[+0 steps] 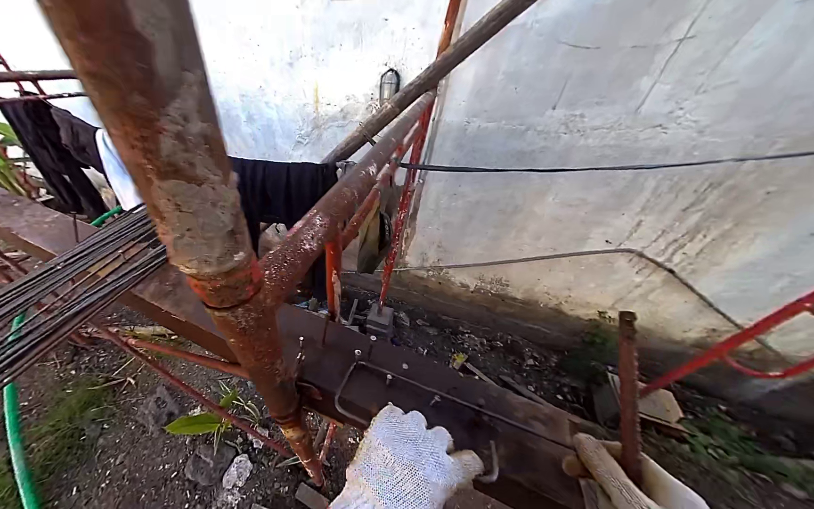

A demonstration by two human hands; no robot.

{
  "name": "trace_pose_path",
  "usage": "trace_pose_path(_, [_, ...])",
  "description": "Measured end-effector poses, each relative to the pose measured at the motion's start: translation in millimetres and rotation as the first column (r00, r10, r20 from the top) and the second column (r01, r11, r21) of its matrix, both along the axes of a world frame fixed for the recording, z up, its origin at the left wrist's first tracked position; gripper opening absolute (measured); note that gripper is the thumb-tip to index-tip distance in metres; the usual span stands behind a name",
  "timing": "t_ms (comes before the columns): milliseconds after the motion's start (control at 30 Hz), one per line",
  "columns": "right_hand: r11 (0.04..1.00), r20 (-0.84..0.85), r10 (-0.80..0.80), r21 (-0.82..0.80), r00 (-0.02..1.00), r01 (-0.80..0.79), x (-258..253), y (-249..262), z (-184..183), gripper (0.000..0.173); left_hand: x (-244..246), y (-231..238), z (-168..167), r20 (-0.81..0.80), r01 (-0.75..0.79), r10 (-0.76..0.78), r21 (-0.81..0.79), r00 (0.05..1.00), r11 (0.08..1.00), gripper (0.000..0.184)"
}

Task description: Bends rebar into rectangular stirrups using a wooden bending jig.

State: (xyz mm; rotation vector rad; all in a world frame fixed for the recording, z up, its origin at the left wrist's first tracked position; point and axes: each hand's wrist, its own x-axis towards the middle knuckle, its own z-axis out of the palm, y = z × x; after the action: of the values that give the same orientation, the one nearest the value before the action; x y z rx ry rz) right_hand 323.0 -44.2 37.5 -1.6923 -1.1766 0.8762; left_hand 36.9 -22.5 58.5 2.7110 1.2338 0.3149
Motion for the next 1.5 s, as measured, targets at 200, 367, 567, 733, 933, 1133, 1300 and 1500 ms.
trace_pose_path(200, [0.997, 0.192, -0.071, 0.056, 0.979, 0.061, -3.1, 4.8, -11.8, 0.03, 18.0, -15.4, -36.4, 0.118, -0.196, 0.181, 0.13, 0.976, 0.972, 0.028])
trace_pose_path(367, [0.995, 0.267, -0.098, 0.048, 0.959, 0.088, -3.4, 8.6, -19.7, 0.03, 21.7, -30.8, -49.5, 0.242, -0.388, 0.336, 0.214, 0.91, 0.896, 0.019])
trace_pose_path(567, [0.997, 0.211, -0.075, 0.02, 0.975, 0.072, 6.6, 9.8, -21.9, 0.036, -27.2, -54.7, -60.7, 0.672, -0.407, 0.721, -0.618, 0.171, 0.672, 0.026])
trace_pose_path(733, [1.0, 0.246, 0.023, -0.003, 0.969, -0.023, 22.1, 16.7, -21.0, 0.041, -45.4, -12.7, -58.6, 0.485, -0.163, 0.859, -0.872, -0.165, 0.461, 0.063])
trace_pose_path(933, [0.974, 0.353, 0.216, -0.015, 0.91, -0.226, 45.9, 38.2, -5.6, 0.042, -37.3, 8.8, -51.7, 0.545, -0.354, 0.815, -0.815, -0.197, 0.459, 0.053])
trace_pose_path(1133, [0.848, 0.596, 0.402, 0.044, 0.695, -0.528, 117.6, 125.9, -5.7, 0.048, -29.8, 10.2, -55.3, 0.557, -0.401, 0.792, -0.804, -0.25, 0.439, 0.051])
trace_pose_path(1300, [0.583, 0.701, 0.655, -0.23, 0.283, -0.78, 120.4, 195.0, 3.1, 0.048, -19.4, 13.1, -51.2, 0.538, -0.44, 0.788, -0.811, -0.299, 0.386, 0.051])
trace_pose_path(1500, [0.356, 0.738, 0.675, -0.349, -0.02, -0.867, 75.4, 246.4, 29.0, 0.047, -13.6, 14.4, -48.8, 0.545, -0.514, 0.784, -0.783, -0.296, 0.35, 0.051])
